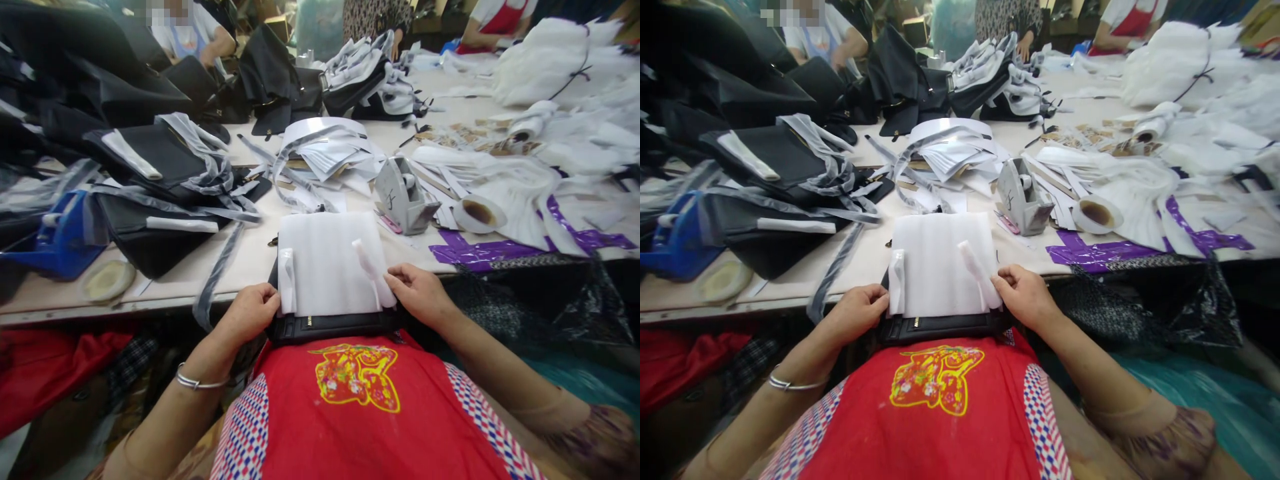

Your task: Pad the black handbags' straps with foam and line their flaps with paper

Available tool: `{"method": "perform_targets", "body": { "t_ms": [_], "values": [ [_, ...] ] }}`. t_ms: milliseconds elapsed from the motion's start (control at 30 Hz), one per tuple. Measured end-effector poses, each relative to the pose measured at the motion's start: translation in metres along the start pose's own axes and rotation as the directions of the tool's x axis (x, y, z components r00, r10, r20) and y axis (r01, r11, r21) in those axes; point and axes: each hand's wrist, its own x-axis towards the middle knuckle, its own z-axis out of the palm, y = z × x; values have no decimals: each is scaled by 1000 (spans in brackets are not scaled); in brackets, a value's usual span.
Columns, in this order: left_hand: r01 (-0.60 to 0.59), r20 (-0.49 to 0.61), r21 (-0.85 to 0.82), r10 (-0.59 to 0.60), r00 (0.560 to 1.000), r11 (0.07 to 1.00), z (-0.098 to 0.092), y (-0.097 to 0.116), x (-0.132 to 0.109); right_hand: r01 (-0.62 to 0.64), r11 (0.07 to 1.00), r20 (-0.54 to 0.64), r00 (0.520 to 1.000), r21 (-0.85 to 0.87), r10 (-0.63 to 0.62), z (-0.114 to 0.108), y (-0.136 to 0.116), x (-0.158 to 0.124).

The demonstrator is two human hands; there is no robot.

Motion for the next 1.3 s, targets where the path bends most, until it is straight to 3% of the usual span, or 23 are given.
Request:
{"method": "perform_targets", "body": {
  "t_ms": [367, 500, 700, 833, 933, 967, 1033, 1100, 1167, 1233, 1300],
  "values": [
    [8, 5, -4, -8, 1000, 1000, 4, -6, -15, -24, 999, 35, 999, -36, 25, 2, 1, 0],
    [-32, 9, 86, 32, 999, 996, 5, -9, -15, 25, 996, 116, 993, -90, -15, -2, -3, 2],
    [-58, 49, 131, 52, 997, 990, 6, -14, -10, -86, 996, 269, 960, 34, 73, 4, 5, 10],
    [-108, 107, 223, 86, 991, 969, -17, -14, 3, 55, 988, 290, 957, -142, -11, -6, 7, 23],
    [-190, -24, 336, 210, 977, 923, -47, -2, 20, 179, 962, 203, 970, -204, -137, -24, -8, 33],
    [-224, -106, 369, 281, 954, 902, -56, 7, 27, 229, 952, 146, 968, -201, -202, -29, -17, 36],
    [-341, -229, 420, 462, 857, 841, -66, 27, 42, 356, 920, 30, 934, -166, -356, -34, -36, 41],
    [-503, -241, 442, 639, 731, 743, -63, 49, 57, 504, 853, -75, 853, -135, -516, -29, -53, 45],
    [-627, -173, 448, 750, 639, 638, -51, 65, 71, 620, 767, -139, 756, -165, -640, -14, -60, 49],
    [-679, -70, 469, 790, 609, 565, -35, 72, 81, 657, 716, -146, 705, -237, -694, 6, -56, 53],
    [-686, 35, 504, 781, 624, 525, -23, 72, 87, 611, 730, -150, 726, -305, -671, 25, -46, 57]
  ]
}}
